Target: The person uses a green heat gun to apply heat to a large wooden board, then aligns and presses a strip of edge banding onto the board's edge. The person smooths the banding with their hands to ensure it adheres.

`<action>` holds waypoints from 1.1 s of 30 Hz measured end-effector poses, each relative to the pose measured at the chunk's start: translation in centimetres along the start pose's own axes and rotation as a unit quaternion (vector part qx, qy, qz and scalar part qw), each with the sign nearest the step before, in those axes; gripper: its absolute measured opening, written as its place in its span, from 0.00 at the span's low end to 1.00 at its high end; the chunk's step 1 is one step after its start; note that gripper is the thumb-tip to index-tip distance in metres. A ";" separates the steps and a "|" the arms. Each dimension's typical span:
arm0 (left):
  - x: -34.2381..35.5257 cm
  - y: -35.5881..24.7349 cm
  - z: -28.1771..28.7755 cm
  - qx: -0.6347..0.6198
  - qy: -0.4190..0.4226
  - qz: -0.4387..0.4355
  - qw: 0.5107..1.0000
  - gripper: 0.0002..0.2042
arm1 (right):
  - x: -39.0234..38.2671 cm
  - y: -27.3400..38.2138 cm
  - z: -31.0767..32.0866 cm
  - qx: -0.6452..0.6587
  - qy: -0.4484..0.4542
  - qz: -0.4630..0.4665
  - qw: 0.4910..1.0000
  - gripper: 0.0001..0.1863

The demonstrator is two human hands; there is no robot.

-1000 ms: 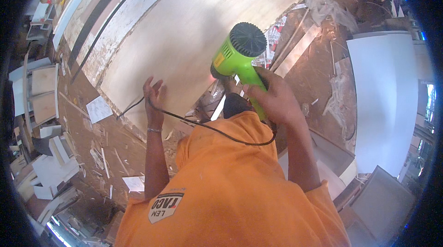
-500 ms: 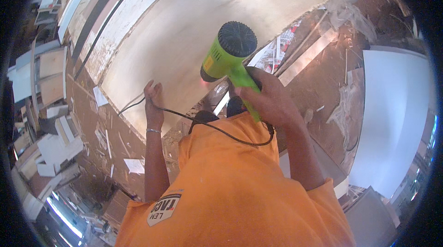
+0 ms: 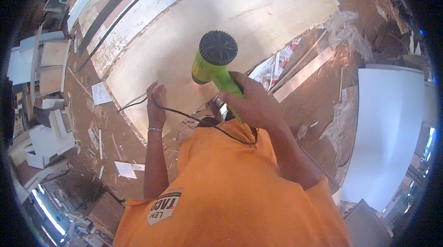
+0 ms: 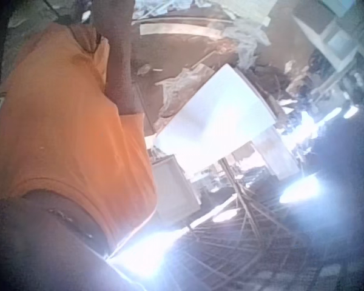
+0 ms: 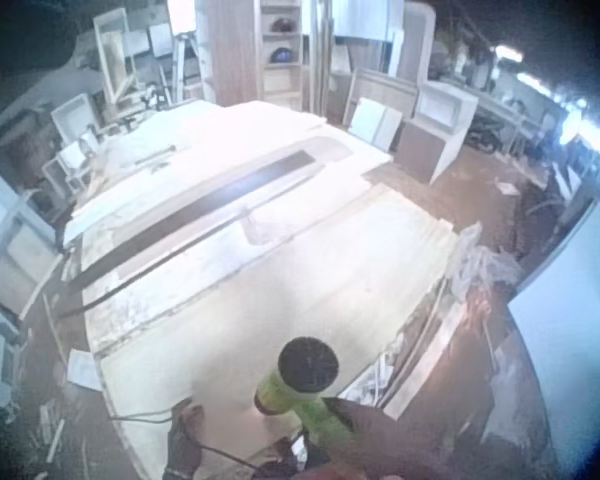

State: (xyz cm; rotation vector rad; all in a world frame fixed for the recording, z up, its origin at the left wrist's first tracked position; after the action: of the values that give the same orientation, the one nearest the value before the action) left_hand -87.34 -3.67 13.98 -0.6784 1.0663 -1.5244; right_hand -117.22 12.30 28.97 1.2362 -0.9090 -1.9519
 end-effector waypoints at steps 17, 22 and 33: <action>-5.3 7.9 0.7 -0.260 -0.133 0.044 0.955 0.12 | -4.5 3.0 -3.8 0.053 -0.061 -0.060 0.995 0.25; -4.7 6.2 0.8 -0.234 -0.106 0.032 0.966 0.13 | -4.7 3.0 -4.8 0.104 -0.051 -0.062 0.991 0.23; -2.5 3.0 -3.1 -0.128 -0.112 -0.046 0.984 0.08 | -2.6 1.2 -0.8 0.102 -0.129 -0.045 0.985 0.24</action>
State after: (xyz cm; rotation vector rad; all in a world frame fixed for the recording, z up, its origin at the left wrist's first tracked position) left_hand -88.04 -0.44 10.24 -1.0654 1.0802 -1.3623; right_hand -115.43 13.59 30.97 1.1705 -1.2287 -2.1696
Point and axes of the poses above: each hand's wrist, its own x-axis towards the middle knuckle, its own z-axis out of the back of the hand, y = z × x, the point moved 6 cm from there along x, towards the middle knuckle, and after that the axes turned 4 degrees about -y, right-handed, at the moved point
